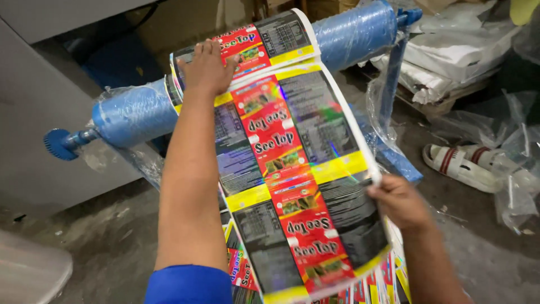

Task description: Sorting and stacking printed stickers from a large roll onto the floor.

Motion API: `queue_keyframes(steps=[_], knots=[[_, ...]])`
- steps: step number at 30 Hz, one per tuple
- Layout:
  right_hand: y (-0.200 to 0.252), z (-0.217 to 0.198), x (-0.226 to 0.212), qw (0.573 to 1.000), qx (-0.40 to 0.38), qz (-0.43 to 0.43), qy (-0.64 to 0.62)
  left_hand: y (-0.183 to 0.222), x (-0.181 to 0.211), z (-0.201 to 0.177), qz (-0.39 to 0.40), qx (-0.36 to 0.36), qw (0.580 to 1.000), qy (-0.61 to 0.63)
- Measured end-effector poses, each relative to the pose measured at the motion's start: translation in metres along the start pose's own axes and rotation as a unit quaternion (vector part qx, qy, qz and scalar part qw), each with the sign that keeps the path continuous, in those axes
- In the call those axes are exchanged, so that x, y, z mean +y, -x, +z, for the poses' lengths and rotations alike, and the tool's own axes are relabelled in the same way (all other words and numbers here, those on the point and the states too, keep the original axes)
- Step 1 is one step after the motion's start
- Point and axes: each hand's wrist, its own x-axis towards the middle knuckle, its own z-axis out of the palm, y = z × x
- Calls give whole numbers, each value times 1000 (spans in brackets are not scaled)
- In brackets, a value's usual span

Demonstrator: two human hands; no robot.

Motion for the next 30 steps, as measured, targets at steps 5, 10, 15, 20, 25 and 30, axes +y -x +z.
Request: queue_keyframes(steps=[5, 10, 15, 20, 25, 30], knots=[[25, 39, -83, 998, -9, -56, -7, -4, 1, -13, -22, -66, 997, 31], [8, 15, 13, 997, 7, 31, 66, 16, 11, -25, -10, -82, 996, -26], [-6, -21, 174, 995, 28, 92, 23, 12, 7, 0, -1, -32, 998, -61], [21, -58, 250, 973, 62, 181, 133, 12, 5, -27, 1, -56, 998, -11], [-54, -75, 245, 910, -102, 144, 375, -8, -23, 2, 5, 12, 1000, 6], [-168, 25, 80, 954, 65, 116, 270, 17, -18, 5, 16, 58, 998, -2]])
